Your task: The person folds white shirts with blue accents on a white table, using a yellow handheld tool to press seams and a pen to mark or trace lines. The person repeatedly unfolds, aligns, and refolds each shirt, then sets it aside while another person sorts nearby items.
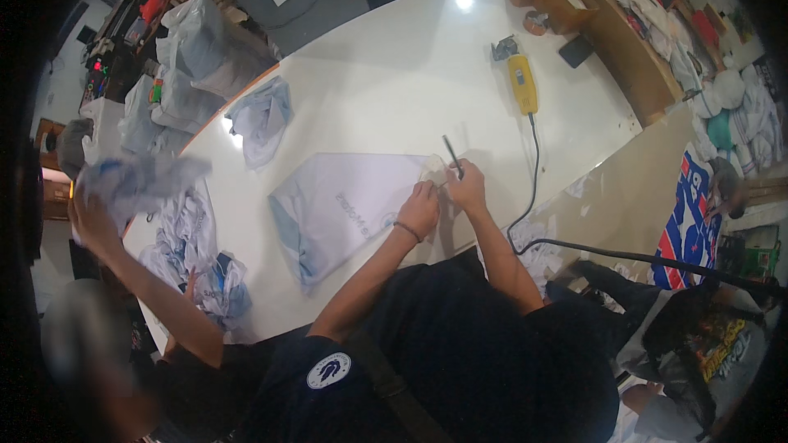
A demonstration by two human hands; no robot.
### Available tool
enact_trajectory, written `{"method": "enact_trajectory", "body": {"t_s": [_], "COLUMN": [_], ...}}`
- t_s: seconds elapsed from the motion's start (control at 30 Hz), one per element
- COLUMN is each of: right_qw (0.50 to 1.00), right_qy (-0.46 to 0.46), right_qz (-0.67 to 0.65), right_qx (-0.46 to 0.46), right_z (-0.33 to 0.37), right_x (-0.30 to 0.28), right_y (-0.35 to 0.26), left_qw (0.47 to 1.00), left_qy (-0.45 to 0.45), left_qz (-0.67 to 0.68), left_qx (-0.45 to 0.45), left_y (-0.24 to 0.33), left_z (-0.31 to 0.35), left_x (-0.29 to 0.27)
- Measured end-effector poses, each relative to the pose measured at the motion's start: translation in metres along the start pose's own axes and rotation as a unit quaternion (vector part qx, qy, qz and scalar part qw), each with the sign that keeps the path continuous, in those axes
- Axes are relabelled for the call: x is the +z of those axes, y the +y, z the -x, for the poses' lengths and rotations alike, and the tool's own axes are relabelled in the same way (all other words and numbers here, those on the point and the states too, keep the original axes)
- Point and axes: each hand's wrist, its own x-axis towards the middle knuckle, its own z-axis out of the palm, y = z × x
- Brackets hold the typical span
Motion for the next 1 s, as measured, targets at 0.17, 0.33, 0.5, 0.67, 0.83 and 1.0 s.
{"method": "enact_trajectory", "body": {"t_s": [0.17, 0.33, 0.5, 0.67, 0.83, 1.0], "right_qw": [0.986, 0.973, 0.964, 0.953, 0.923, 0.895], "right_qy": [0.024, -0.081, -0.221, -0.263, -0.36, -0.407], "right_qz": [-0.153, -0.213, -0.15, -0.089, -0.058, 0.023], "right_qx": [0.069, 0.046, -0.004, -0.123, -0.119, -0.18], "right_z": [-0.021, -0.045, -0.048, -0.044, -0.039, -0.041], "right_x": [-0.025, -0.034, -0.021, -0.002, -0.003, -0.004], "right_y": [-0.022, -0.042, -0.055, -0.054, -0.056, -0.067], "left_qw": [0.994, 0.991, 0.995, 0.968, 0.972, 0.963], "left_qy": [-0.035, -0.026, -0.018, -0.123, -0.12, -0.179], "left_qz": [-0.106, -0.132, -0.012, -0.201, -0.189, -0.192], "left_qx": [-0.012, -0.022, -0.102, -0.086, -0.076, -0.053], "left_y": [-0.003, 0.007, 0.024, 0.03, 0.038, 0.038], "left_z": [0.0, -0.005, -0.008, -0.019, -0.016, -0.02], "left_x": [0.019, 0.023, 0.016, 0.033, 0.039, 0.043]}}
